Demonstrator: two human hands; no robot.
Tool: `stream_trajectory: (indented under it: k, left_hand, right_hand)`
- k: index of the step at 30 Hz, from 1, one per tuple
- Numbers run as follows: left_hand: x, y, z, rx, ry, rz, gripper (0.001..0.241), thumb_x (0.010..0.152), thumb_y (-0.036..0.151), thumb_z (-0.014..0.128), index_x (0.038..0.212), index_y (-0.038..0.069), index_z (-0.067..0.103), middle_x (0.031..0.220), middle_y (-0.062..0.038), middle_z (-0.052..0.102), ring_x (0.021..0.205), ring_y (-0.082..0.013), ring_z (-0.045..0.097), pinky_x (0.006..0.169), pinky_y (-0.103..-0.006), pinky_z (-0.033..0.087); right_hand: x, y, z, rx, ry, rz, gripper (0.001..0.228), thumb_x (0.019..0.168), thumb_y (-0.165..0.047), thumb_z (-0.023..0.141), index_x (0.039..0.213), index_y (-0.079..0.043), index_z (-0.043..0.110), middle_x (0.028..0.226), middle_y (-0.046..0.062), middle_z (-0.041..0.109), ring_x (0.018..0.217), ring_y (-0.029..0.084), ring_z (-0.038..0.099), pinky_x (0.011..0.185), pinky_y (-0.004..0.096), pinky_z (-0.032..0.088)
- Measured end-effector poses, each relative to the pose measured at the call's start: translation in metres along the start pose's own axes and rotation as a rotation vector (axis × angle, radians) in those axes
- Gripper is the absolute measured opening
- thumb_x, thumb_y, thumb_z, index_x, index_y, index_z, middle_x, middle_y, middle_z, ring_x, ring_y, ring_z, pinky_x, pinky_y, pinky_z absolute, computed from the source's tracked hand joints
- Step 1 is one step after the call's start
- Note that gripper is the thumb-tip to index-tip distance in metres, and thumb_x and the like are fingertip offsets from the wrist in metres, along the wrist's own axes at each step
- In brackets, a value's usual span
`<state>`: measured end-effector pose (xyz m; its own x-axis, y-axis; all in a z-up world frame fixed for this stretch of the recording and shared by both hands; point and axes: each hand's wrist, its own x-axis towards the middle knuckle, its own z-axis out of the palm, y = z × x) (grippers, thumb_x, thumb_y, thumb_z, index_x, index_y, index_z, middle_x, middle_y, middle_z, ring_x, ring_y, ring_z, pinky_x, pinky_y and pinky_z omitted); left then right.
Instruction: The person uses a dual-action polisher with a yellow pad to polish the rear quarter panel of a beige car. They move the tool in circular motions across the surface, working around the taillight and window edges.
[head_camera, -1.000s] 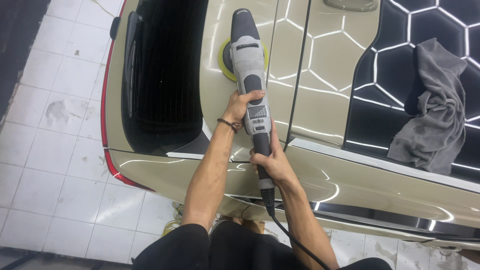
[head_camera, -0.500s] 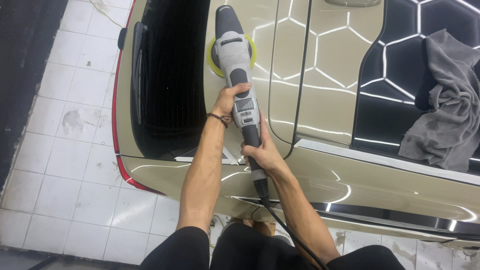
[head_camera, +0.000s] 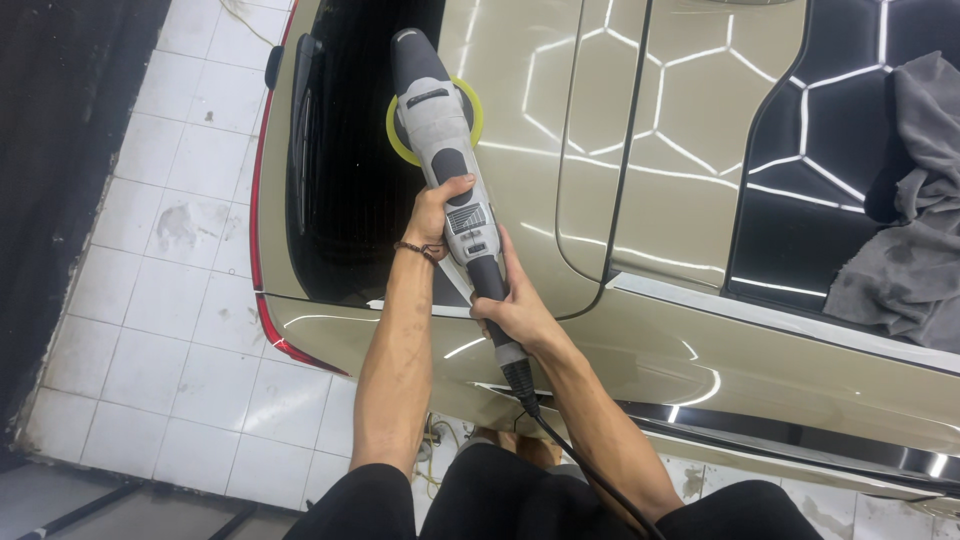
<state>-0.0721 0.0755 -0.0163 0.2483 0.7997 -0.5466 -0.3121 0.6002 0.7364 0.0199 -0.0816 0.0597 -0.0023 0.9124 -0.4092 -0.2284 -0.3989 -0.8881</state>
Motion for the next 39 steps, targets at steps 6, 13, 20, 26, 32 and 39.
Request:
stream_trajectory:
  k: [6,13,20,26,32,39]
  left_hand:
    - [0.011,-0.032,0.005,0.031,-0.013,0.002,0.047,0.068,0.022,0.088,0.106,0.007,0.064,0.082,-0.01,0.071,0.074,-0.0184,0.073,0.071,-0.0359,0.063]
    - [-0.021,-0.049,0.037,0.107,-0.077,-0.013,0.047,0.068,0.022,0.088,0.105,0.007,0.063,0.079,-0.012,0.071,0.071,-0.0193,0.074,0.069,-0.0352,0.063]
    - [-0.037,-0.056,0.056,0.174,-0.154,-0.028,0.048,0.067,0.025,0.087,0.104,0.007,0.063,0.078,-0.014,0.071,0.069,-0.0202,0.075,0.066,-0.035,0.064]
    - [-0.039,-0.057,0.059,0.181,-0.171,-0.03,0.05,0.067,0.026,0.086,0.107,0.005,0.063,0.079,-0.016,0.071,0.069,-0.0219,0.075,0.065,-0.0352,0.064]
    - [-0.024,-0.061,0.027,0.127,-0.102,-0.015,0.049,0.068,0.024,0.086,0.106,0.004,0.063,0.079,-0.016,0.071,0.069,-0.0211,0.075,0.065,-0.0355,0.064]
    - [-0.049,-0.036,-0.008,0.068,0.01,-0.027,0.055,0.068,0.025,0.088,0.112,0.006,0.061,0.085,-0.013,0.07,0.077,-0.0203,0.073,0.075,-0.0372,0.063]
  right_hand:
    - [-0.019,0.006,-0.009,0.019,0.056,0.002,0.121,0.063,0.012,0.066,0.166,-0.019,0.01,0.065,0.013,0.063,0.048,0.02,0.062,0.039,0.031,0.05]
    - [-0.053,0.02,-0.027,0.071,0.15,0.018,0.121,0.061,0.012,0.066,0.165,-0.022,0.014,0.065,0.016,0.062,0.048,0.023,0.062,0.04,0.034,0.05]
    - [-0.075,0.02,-0.031,0.106,0.208,0.006,0.12,0.063,0.012,0.066,0.165,-0.023,0.014,0.069,0.018,0.063,0.049,0.023,0.062,0.04,0.034,0.05]
    - [-0.076,0.022,-0.032,0.108,0.21,-0.004,0.121,0.063,0.013,0.066,0.165,-0.024,0.014,0.067,0.018,0.062,0.048,0.023,0.062,0.04,0.034,0.05]
    - [-0.061,0.035,-0.021,0.091,0.152,-0.003,0.122,0.062,0.016,0.065,0.165,-0.023,0.013,0.065,0.016,0.063,0.047,0.022,0.061,0.039,0.033,0.049]
    - [-0.044,0.044,0.002,0.043,0.038,0.031,0.12,0.063,0.014,0.065,0.166,-0.023,0.014,0.065,0.015,0.063,0.047,0.022,0.061,0.039,0.032,0.049]
